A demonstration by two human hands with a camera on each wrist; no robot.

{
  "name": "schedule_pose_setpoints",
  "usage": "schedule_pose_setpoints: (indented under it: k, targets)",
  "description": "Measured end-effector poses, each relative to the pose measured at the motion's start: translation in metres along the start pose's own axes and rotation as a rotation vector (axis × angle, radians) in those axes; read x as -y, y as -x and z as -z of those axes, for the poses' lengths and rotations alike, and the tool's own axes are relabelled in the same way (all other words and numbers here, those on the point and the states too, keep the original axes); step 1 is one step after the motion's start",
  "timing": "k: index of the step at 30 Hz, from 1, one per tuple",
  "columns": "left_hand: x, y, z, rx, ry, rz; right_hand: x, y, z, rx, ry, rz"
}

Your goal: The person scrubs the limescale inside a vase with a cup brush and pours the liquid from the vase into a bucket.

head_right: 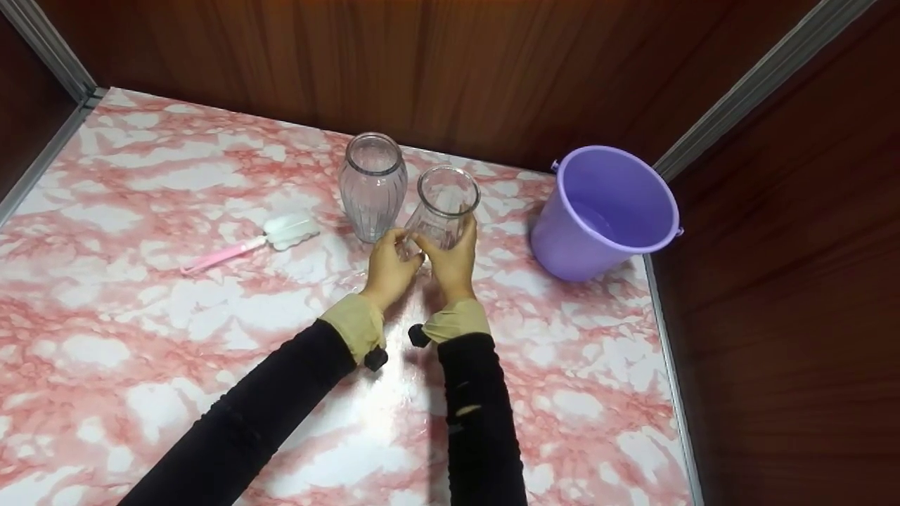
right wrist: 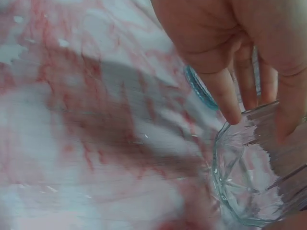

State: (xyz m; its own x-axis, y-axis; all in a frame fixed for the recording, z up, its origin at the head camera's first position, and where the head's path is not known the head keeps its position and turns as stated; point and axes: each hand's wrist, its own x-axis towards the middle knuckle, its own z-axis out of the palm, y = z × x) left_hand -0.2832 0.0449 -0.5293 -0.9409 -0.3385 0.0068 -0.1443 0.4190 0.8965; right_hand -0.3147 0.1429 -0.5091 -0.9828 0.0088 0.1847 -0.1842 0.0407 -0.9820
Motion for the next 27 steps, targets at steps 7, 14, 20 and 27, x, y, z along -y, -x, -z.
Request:
schedule_pose_setpoints:
  k: [7,14,20,27]
  targets:
    - [0.002,0.004,-0.001,-0.003,0.052,-0.040,-0.014,-0.014,-0.008,-0.002,0.223,-0.028]
    - [0.001,0.007,0.002,0.039,0.038,-0.056,-0.014,-0.025,-0.011,0.043,0.246,-0.020]
    - [0.002,0.005,0.005,0.123,0.044,-0.045,-0.012,-0.031,-0.011,0.074,0.268,0.008]
    - [0.008,0.004,0.008,0.176,0.077,-0.043,-0.015,-0.032,-0.013,0.055,0.258,0.022]
